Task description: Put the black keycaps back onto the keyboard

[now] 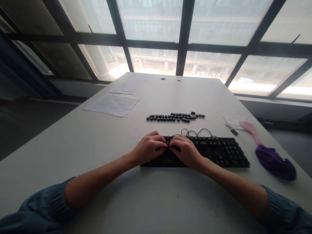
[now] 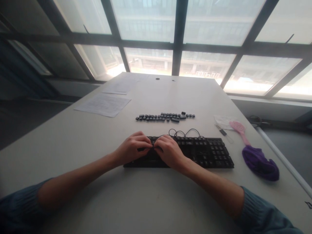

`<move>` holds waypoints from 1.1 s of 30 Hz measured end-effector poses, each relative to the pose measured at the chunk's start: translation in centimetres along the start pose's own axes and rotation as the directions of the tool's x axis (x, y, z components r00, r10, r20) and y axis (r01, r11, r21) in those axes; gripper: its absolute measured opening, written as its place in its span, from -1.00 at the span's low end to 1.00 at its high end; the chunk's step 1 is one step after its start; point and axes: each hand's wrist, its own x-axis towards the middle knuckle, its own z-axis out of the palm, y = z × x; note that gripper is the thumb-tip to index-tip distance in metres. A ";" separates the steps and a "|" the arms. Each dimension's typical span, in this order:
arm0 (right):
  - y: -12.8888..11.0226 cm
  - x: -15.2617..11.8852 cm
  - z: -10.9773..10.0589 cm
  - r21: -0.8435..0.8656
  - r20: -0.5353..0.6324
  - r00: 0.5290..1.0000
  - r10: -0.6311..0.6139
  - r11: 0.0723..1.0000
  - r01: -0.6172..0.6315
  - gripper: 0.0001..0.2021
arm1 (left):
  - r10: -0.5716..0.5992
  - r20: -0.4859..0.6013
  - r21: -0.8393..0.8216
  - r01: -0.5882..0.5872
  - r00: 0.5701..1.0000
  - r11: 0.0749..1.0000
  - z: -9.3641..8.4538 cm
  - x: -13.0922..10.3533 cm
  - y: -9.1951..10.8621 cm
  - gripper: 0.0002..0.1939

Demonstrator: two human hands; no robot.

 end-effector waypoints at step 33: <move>-0.1 -0.1 -0.3 -0.151 0.026 0.999 -0.030 0.988 0.034 -0.85 | 0.040 0.016 0.031 -0.041 0.999 0.999 0.4 -0.5 0.0 -0.88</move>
